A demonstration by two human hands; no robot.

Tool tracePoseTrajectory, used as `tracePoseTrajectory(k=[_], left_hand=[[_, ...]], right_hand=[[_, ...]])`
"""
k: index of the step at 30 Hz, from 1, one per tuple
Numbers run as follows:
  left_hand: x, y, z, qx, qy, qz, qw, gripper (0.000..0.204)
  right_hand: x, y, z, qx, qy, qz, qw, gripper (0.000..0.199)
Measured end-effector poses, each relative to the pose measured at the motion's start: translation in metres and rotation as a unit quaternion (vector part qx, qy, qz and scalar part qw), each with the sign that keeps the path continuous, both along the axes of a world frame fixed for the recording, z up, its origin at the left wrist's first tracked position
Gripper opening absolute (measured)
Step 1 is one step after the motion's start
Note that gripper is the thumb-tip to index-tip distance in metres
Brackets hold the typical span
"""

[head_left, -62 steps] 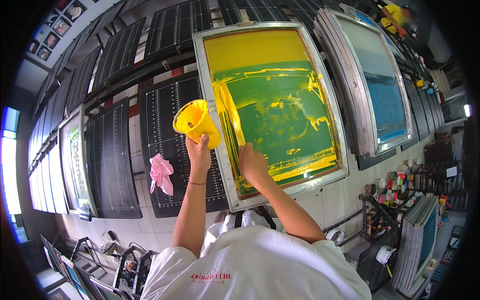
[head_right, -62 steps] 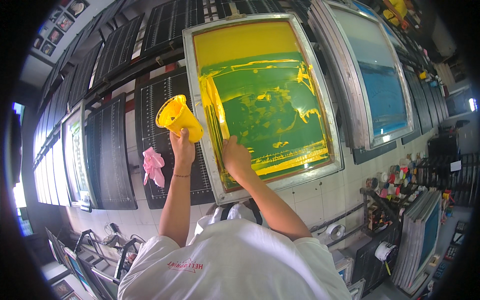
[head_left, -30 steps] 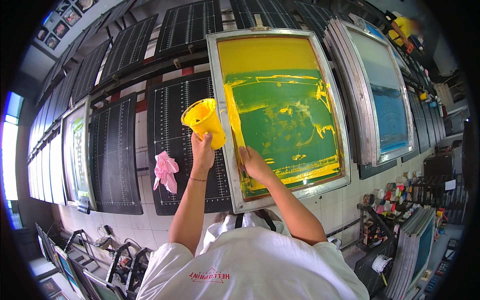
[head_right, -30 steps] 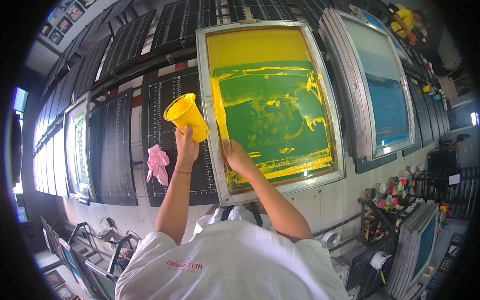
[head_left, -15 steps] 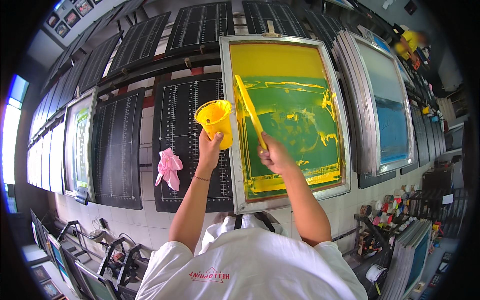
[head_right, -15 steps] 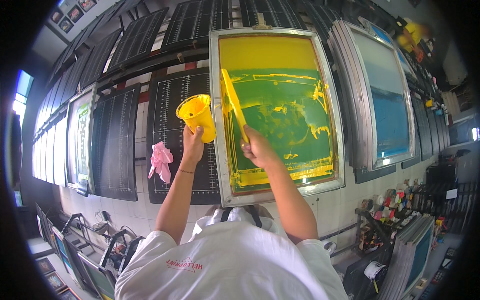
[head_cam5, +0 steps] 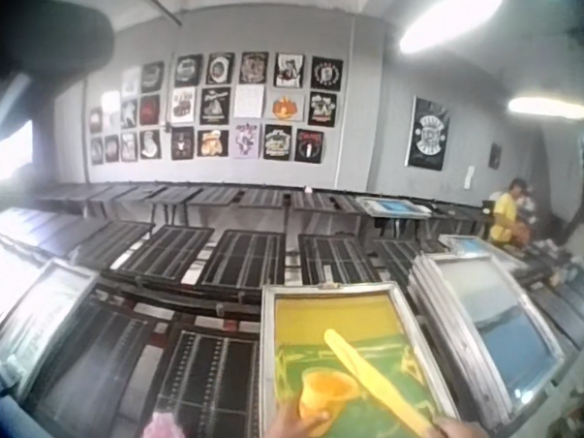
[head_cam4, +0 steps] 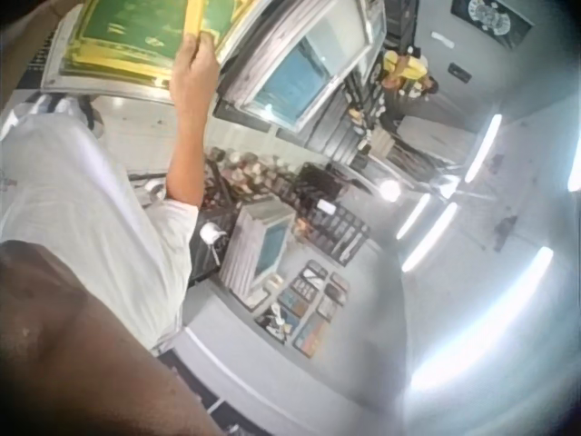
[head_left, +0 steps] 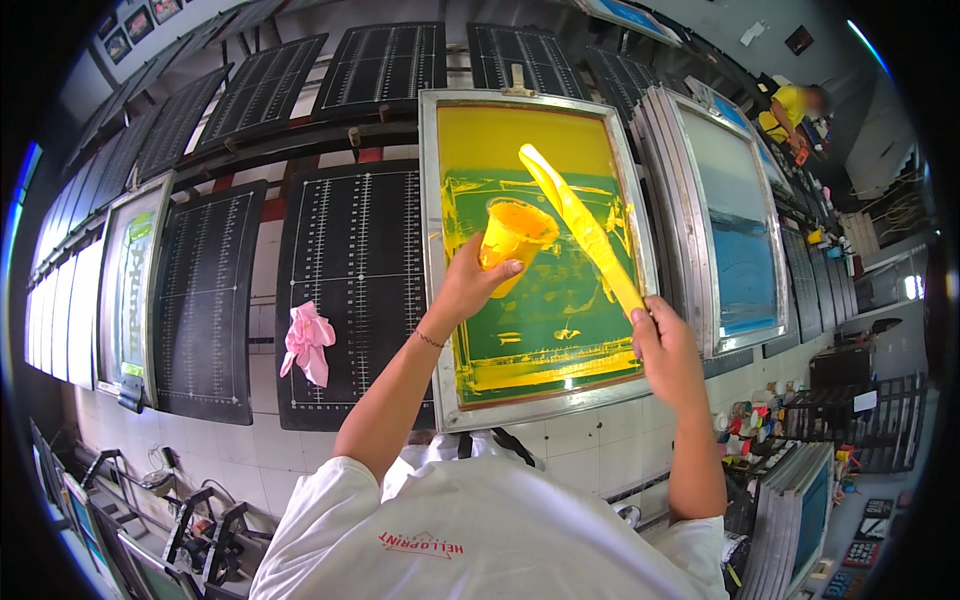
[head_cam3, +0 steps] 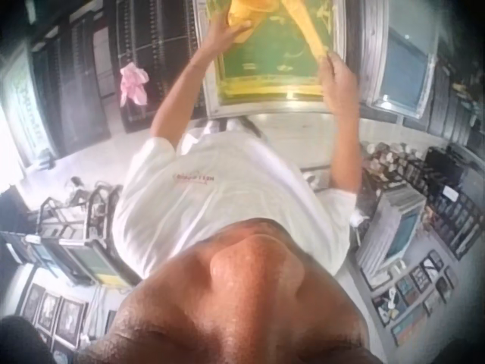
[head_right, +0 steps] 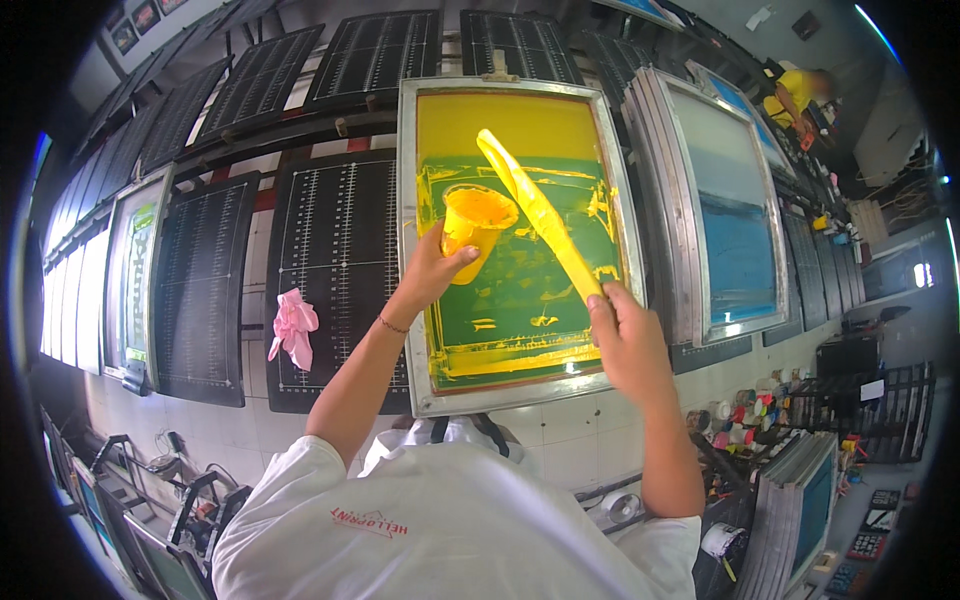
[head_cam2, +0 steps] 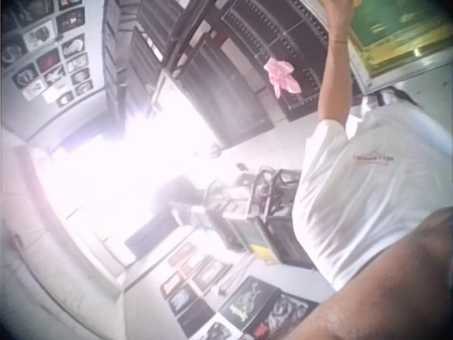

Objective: The person handles a screen printing frame and a squeegee, then uses a small yellow tool to scrape yellow ink from a cup and spread it across the screen mesh.

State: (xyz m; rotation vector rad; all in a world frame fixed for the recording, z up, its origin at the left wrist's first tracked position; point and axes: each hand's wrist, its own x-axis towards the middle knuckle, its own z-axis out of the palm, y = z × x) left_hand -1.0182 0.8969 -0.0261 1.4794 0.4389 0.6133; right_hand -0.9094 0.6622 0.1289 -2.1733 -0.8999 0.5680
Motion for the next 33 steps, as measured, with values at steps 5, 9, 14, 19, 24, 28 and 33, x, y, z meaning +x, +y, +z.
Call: tracePoseTrajectory(k=[5, 9, 14, 19, 24, 28, 33], left_hand=[[0.025, -0.017, 0.013, 0.021, -0.001, -0.032, 0.999, 0.065], [0.034, -0.024, 0.023, 0.003, 0.012, -0.052, 0.999, 0.065], [0.048, -0.026, 0.02, -0.061, -0.008, -0.066, 0.996, 0.063], [0.057, -0.028, 0.023, -0.062, -0.001, -0.074, 0.995, 0.062], [0.065, -0.03, 0.02, -0.037, -0.013, -0.083, 0.996, 0.061], [0.069, -0.034, 0.019, -0.066, -0.03, -0.083, 0.994, 0.062], [0.068, -0.037, 0.023, -0.13, -0.048, -0.096, 0.986, 0.063]], right_hand=[[-0.015, -0.022, -0.003, -0.018, -0.26, 0.02, 0.965, 0.02], [-0.015, -0.039, -0.009, -0.02, -0.399, 0.024, 0.916, 0.031], [-0.013, -0.058, -0.003, -0.051, -0.432, 0.012, 0.9, 0.04], [-0.008, -0.08, 0.007, -0.092, -0.468, -0.001, 0.879, 0.047], [-0.003, -0.098, 0.013, -0.106, -0.484, -0.003, 0.868, 0.052], [-0.002, -0.106, 0.017, -0.106, -0.493, -0.006, 0.864, 0.051], [-0.002, -0.116, 0.023, -0.122, -0.497, -0.012, 0.859, 0.05]])
